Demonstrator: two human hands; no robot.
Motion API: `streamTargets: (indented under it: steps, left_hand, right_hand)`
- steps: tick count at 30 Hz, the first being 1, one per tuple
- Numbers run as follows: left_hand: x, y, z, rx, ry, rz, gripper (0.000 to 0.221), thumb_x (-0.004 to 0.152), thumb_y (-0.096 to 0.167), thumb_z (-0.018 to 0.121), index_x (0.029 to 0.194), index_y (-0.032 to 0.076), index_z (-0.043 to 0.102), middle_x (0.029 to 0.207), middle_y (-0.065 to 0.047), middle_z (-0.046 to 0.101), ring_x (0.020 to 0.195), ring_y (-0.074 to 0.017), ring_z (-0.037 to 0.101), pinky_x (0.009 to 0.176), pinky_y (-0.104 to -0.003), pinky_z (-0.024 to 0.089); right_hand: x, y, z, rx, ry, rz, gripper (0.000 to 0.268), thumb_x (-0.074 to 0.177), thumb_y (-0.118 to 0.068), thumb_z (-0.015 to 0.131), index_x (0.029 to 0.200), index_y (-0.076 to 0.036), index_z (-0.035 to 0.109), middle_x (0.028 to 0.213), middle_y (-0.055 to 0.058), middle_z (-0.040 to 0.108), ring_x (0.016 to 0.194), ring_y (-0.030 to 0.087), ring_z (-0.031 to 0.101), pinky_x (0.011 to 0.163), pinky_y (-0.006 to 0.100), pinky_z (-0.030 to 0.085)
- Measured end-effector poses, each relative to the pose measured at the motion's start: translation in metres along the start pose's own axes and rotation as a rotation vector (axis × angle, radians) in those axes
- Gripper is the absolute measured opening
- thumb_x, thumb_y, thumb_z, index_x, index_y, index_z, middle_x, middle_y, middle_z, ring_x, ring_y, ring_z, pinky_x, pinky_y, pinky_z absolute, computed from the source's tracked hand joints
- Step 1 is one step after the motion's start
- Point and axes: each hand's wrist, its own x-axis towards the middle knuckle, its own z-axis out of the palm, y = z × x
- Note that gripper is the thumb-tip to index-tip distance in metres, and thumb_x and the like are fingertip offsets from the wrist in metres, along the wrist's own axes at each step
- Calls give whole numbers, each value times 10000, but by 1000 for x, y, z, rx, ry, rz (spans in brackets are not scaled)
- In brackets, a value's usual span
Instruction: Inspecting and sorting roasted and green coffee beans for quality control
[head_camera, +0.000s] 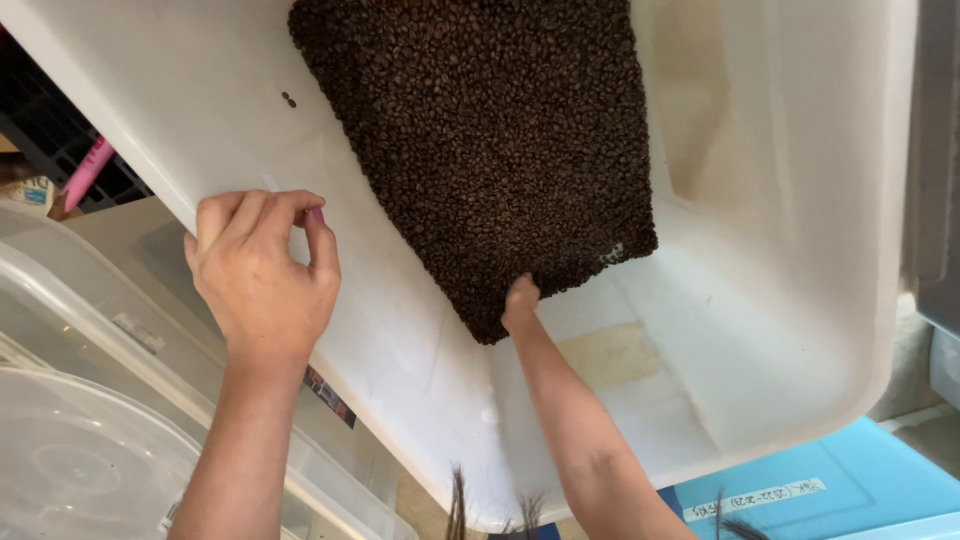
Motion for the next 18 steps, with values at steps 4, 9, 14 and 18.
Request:
streamTargets:
  steps: [4, 9, 14, 18]
  left_hand:
    - [-1, 0, 0, -17, -7, -9, 116, 959, 87, 720, 983, 183, 780, 884, 72, 687, 1017, -210, 567, 747, -379, 444]
    - [0, 1, 0, -11, -5, -12, 113, 950, 89, 719, 972, 183, 777, 870, 73, 684, 1013, -206, 569, 748, -371, 446]
    - [-1, -4, 5, -35, 1, -27, 118, 949, 73, 711, 946, 176, 769, 831, 71, 665, 994, -197, 566, 719, -356, 430]
    - [-5, -15, 17, -98, 80, 33, 147, 890, 56, 724, 911, 200, 749, 753, 67, 602, 945, -181, 582, 963, -375, 423]
  right_hand:
    - [-79, -19, 3, 365, -348, 313, 736, 1031, -493, 289, 1645, -105, 172, 1699, 100, 247, 1519, 267, 344, 1279, 361, 266]
    - [-125, -41, 22, 534, -637, 242, 765, 965, -611, 405, 1549, -118, 442, 1577, 169, 418, 1369, 355, 471, 1157, 461, 456]
    - [-159, -84, 49, 644, -736, 209, 743, 976, -579, 409, 1555, -113, 407, 1585, 185, 394, 1391, 383, 439, 1172, 519, 407]
    - [-180, -137, 68, 773, -837, 165, 720, 989, -543, 412, 1561, -107, 369, 1593, 203, 366, 1415, 413, 403, 1189, 583, 352]
